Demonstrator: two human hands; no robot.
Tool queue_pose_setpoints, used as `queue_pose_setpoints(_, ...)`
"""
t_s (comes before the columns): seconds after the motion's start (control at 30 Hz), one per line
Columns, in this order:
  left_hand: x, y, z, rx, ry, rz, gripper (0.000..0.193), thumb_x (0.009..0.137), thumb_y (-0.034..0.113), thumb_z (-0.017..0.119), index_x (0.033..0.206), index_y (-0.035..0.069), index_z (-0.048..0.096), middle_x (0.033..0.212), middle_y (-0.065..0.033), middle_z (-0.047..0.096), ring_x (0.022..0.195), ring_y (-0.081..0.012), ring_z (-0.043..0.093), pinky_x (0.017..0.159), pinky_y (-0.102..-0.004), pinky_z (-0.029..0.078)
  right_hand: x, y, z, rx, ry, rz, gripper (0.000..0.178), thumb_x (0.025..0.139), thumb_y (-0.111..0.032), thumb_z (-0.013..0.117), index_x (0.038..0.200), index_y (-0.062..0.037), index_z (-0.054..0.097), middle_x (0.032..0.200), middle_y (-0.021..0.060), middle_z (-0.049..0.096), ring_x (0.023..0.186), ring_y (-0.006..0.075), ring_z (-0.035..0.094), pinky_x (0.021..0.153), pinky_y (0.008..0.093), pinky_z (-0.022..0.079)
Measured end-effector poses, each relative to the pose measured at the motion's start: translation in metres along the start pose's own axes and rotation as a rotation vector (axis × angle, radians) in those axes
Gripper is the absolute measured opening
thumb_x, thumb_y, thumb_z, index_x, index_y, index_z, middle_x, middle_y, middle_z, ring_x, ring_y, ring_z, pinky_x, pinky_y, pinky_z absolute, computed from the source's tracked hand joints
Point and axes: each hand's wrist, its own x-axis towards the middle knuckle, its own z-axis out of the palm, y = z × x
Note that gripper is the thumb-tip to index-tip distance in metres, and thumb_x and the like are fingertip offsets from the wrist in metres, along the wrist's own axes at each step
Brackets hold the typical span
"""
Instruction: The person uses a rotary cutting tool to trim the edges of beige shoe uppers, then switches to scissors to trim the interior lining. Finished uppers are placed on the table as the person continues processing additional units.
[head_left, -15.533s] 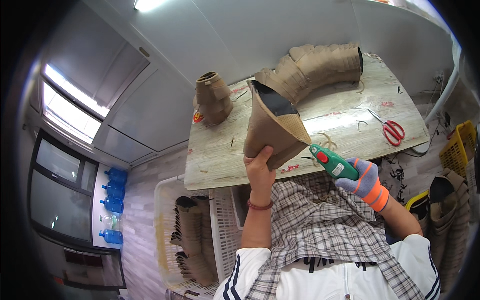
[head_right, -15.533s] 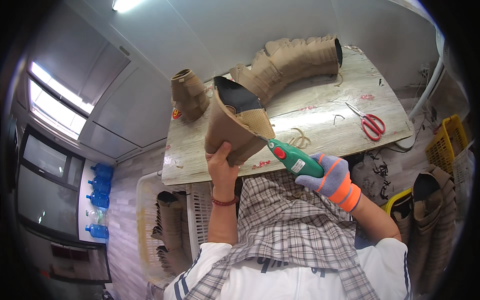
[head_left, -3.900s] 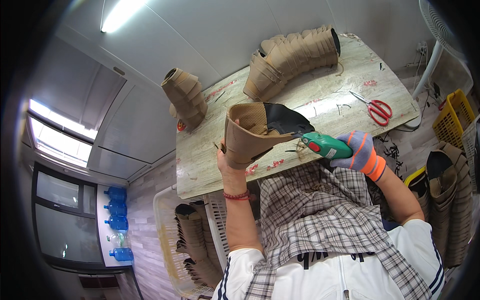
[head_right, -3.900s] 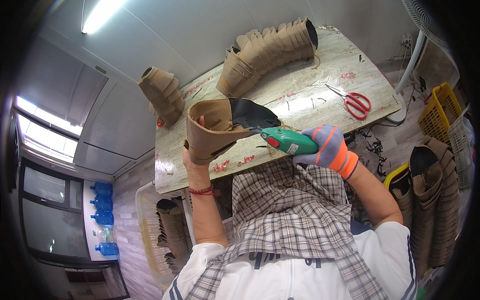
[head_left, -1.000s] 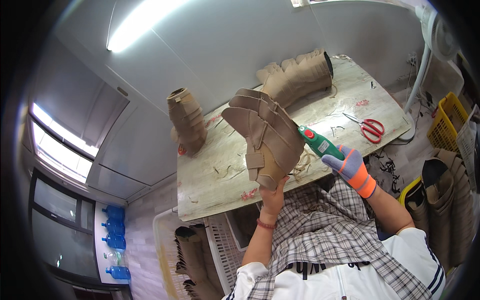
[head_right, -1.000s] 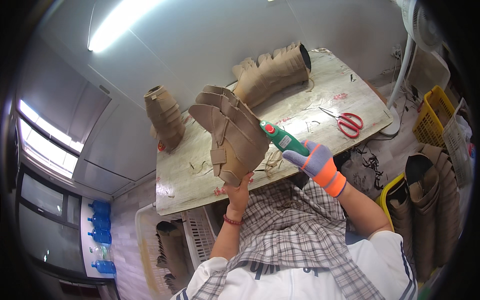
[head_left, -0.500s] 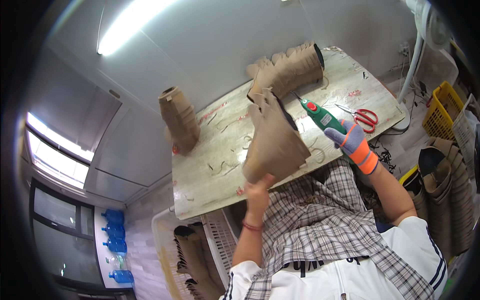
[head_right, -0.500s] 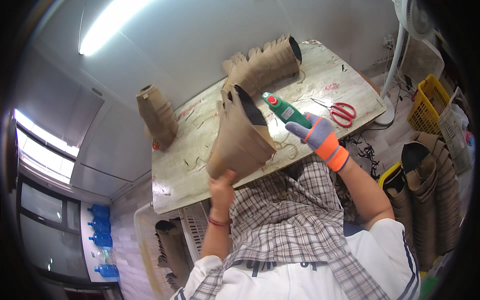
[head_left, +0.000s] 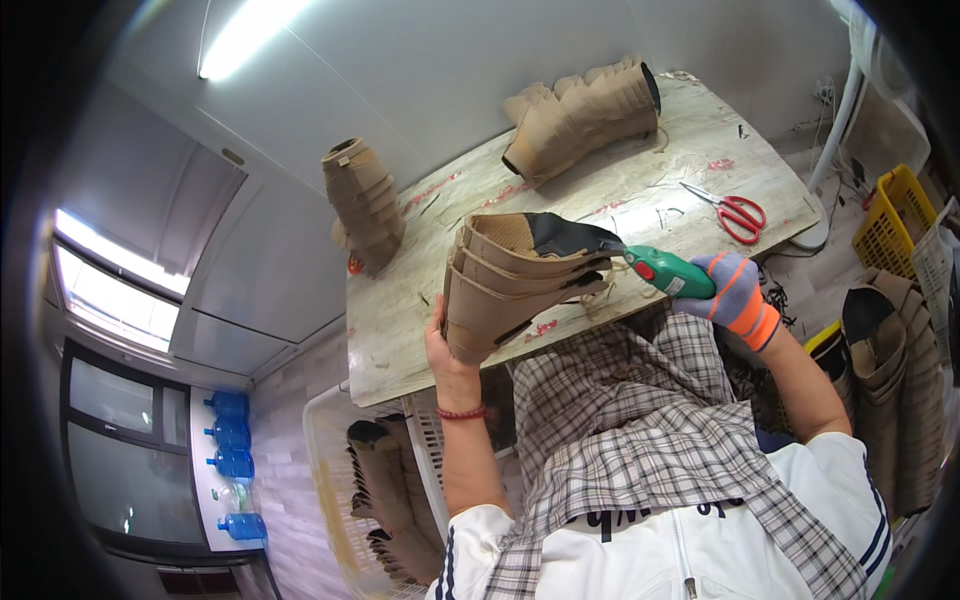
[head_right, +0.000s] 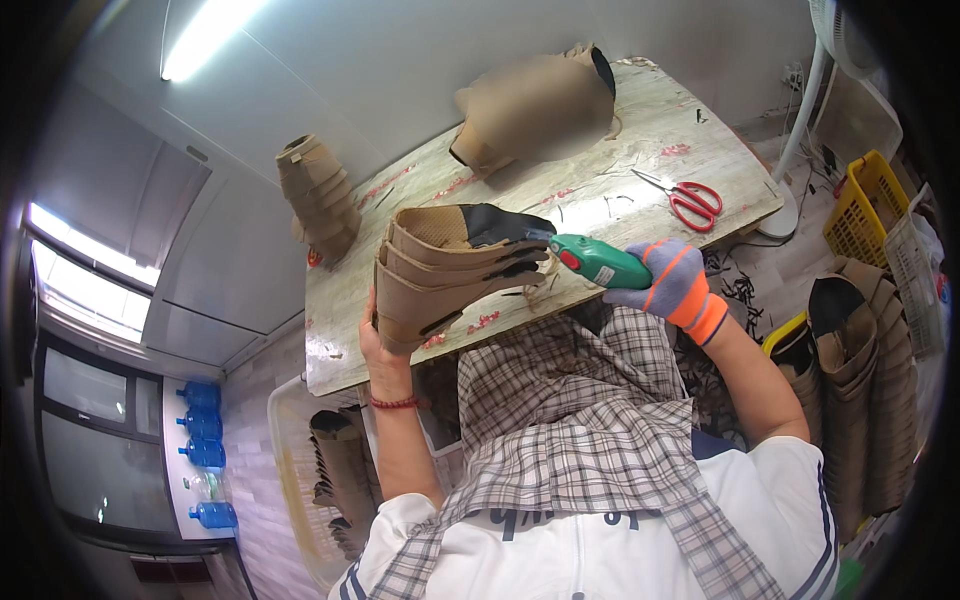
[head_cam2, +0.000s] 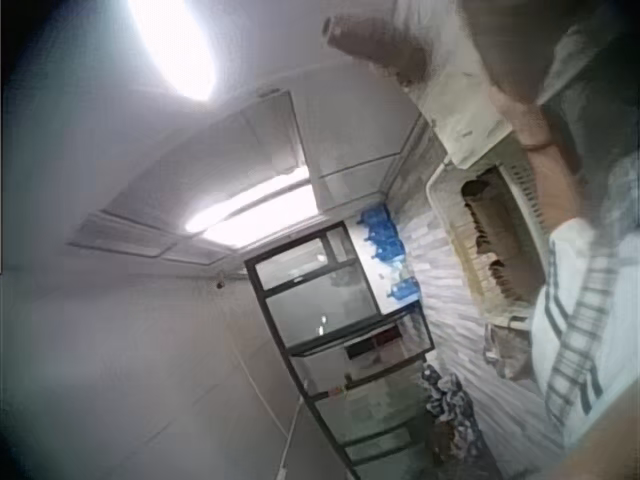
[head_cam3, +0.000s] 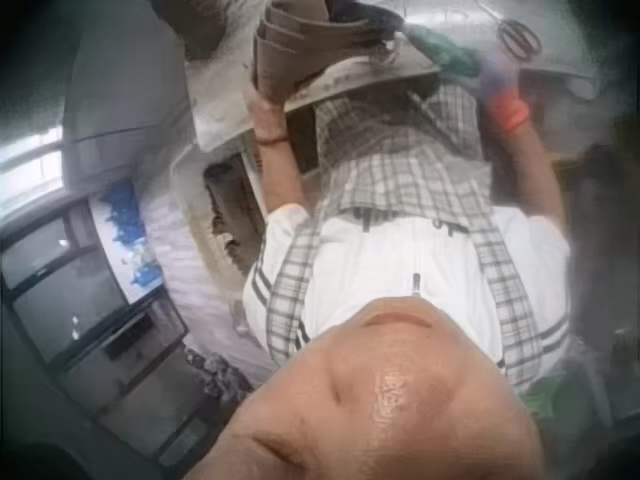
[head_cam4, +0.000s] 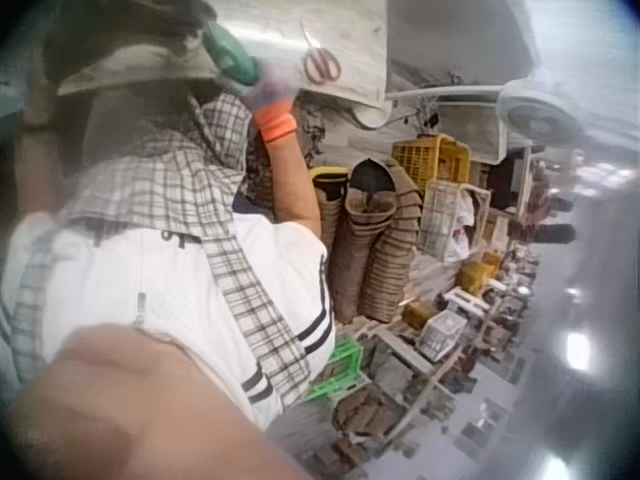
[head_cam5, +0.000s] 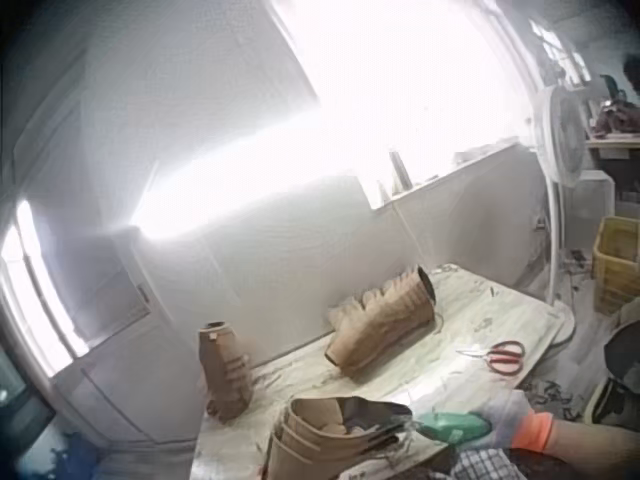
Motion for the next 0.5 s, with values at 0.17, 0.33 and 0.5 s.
queue_pose_setpoints(0.17, 0.001, -0.001, -0.009, -0.053, -0.060, 0.037, 0.038, 0.102, 0.025, 0.043, 0.127, 0.001, 0.056, 0.129, -0.0168, 0.059, 0.118, -0.0338, 0.057, 0.103, -0.0491, 0.043, -0.003, 0.002, 0.006, 0.060, -0.005, -0.009, 0.049, 0.056, -0.047, 0.086, 0.085, -0.0094, 0.072, 0.064, 0.0097, 0.063, 0.060, 0.0307, 0.061, 0.058, 0.0386, 0.050)
queue_pose_setpoints(0.33, 0.003, -0.001, -0.010, 0.018, -0.020, 0.037, 0.037, 0.102, 0.024, 0.043, 0.126, -0.001, 0.056, 0.128, -0.0177, 0.060, 0.117, -0.0339, 0.057, 0.103, -0.0486, 0.043, 0.008, -0.013, 0.005, 0.069, -0.023, -0.056, 0.048, 0.056, -0.046, 0.086, 0.083, -0.0094, 0.072, 0.063, 0.0096, 0.062, 0.059, 0.0303, 0.061, 0.058, 0.0376, 0.050)
queue_pose_setpoints(0.5, 0.000, -0.002, -0.003, 0.004, -0.024, 0.041, 0.037, 0.102, 0.024, 0.044, 0.125, -0.002, 0.057, 0.126, -0.0180, 0.061, 0.116, -0.0339, 0.058, 0.101, -0.0484, 0.045, 0.017, -0.026, 0.014, 0.146, -0.020, -0.080, 0.048, 0.056, -0.046, 0.087, 0.083, -0.0089, 0.072, 0.064, 0.0097, 0.063, 0.058, 0.0303, 0.061, 0.058, 0.0373, 0.050)
